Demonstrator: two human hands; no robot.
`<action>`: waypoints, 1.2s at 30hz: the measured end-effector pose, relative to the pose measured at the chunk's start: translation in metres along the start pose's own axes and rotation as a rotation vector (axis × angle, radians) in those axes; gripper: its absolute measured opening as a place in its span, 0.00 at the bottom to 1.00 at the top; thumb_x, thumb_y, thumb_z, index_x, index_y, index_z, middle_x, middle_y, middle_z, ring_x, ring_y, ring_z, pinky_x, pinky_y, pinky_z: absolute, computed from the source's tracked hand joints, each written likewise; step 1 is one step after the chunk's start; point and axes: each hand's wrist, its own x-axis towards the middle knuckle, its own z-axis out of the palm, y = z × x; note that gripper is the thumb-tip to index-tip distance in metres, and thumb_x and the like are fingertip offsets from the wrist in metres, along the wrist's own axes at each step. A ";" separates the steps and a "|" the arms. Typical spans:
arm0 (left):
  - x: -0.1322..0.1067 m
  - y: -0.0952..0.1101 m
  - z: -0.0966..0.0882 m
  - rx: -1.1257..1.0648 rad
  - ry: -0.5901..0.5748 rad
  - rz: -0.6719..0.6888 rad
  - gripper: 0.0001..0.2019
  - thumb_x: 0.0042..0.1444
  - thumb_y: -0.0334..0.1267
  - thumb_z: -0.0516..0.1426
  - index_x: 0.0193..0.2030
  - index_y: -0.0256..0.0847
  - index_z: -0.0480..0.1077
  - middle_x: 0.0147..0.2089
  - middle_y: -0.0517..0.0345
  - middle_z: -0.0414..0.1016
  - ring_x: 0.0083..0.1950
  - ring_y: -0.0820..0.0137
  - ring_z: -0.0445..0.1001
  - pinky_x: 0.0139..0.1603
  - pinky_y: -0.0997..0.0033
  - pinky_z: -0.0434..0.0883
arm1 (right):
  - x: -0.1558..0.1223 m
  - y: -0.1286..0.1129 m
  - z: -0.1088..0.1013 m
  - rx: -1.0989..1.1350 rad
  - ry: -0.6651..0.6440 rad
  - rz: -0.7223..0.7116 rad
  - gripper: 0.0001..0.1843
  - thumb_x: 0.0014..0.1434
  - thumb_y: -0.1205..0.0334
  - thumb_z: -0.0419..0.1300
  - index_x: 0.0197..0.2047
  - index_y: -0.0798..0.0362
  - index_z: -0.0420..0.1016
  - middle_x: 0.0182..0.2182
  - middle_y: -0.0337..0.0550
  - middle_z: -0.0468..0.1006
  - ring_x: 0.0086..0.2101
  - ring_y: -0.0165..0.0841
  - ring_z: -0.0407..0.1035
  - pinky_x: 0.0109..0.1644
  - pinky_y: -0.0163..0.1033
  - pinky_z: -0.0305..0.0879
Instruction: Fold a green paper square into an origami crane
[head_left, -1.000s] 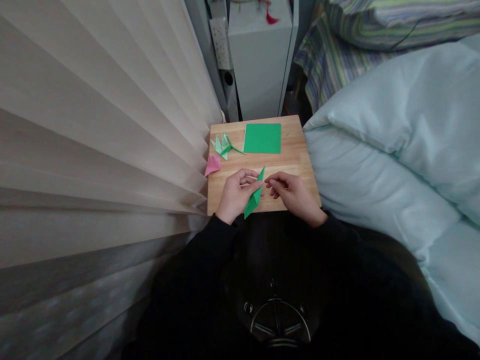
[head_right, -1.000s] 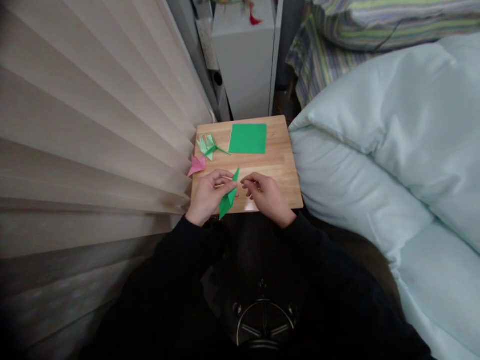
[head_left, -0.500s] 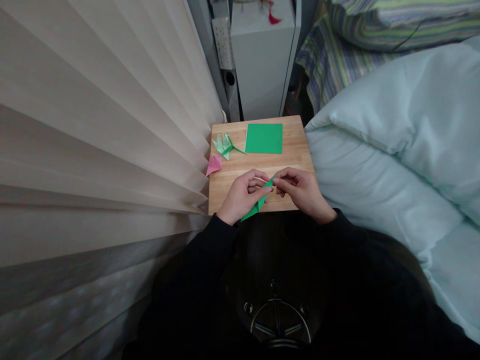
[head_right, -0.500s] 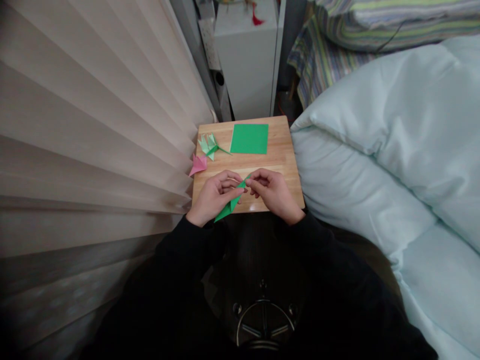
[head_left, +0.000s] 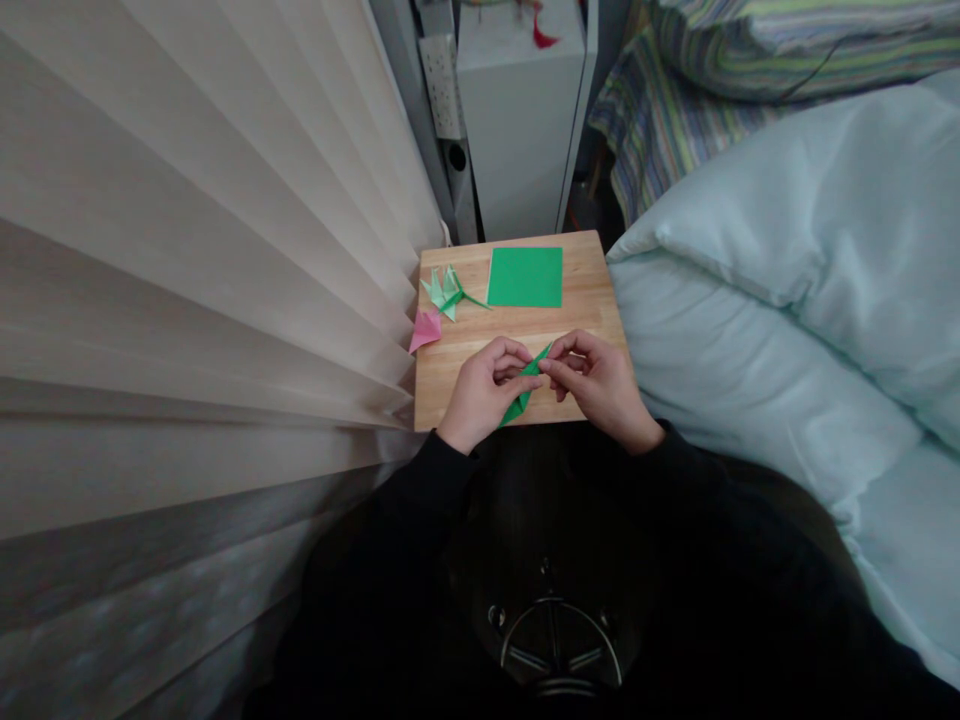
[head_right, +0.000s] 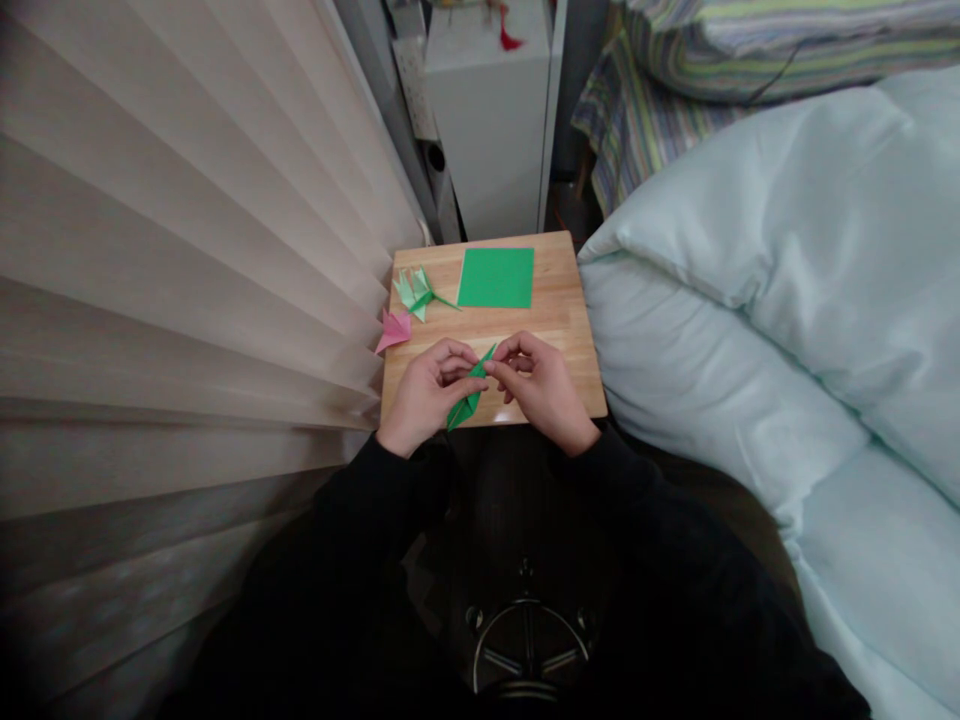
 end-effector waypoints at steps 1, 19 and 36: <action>0.000 -0.001 0.000 0.005 0.005 0.005 0.17 0.45 0.36 0.73 0.37 0.40 0.70 0.32 0.62 0.79 0.35 0.73 0.79 0.38 0.75 0.71 | -0.001 -0.001 0.000 -0.005 -0.002 0.003 0.20 0.53 0.47 0.73 0.34 0.51 0.70 0.25 0.34 0.74 0.22 0.26 0.67 0.23 0.33 0.66; -0.002 0.004 -0.001 -0.003 -0.052 -0.112 0.19 0.39 0.39 0.75 0.34 0.39 0.74 0.24 0.63 0.77 0.25 0.74 0.73 0.28 0.74 0.65 | -0.002 -0.004 0.001 0.062 -0.056 0.104 0.22 0.51 0.45 0.74 0.31 0.51 0.70 0.20 0.32 0.70 0.20 0.26 0.64 0.19 0.32 0.59; -0.004 0.001 0.008 0.130 -0.147 -0.174 0.16 0.46 0.48 0.71 0.28 0.35 0.78 0.28 0.55 0.80 0.27 0.74 0.71 0.29 0.74 0.63 | 0.001 -0.001 -0.002 0.205 0.074 0.214 0.17 0.46 0.56 0.75 0.20 0.52 0.72 0.15 0.34 0.70 0.17 0.23 0.58 0.21 0.34 0.47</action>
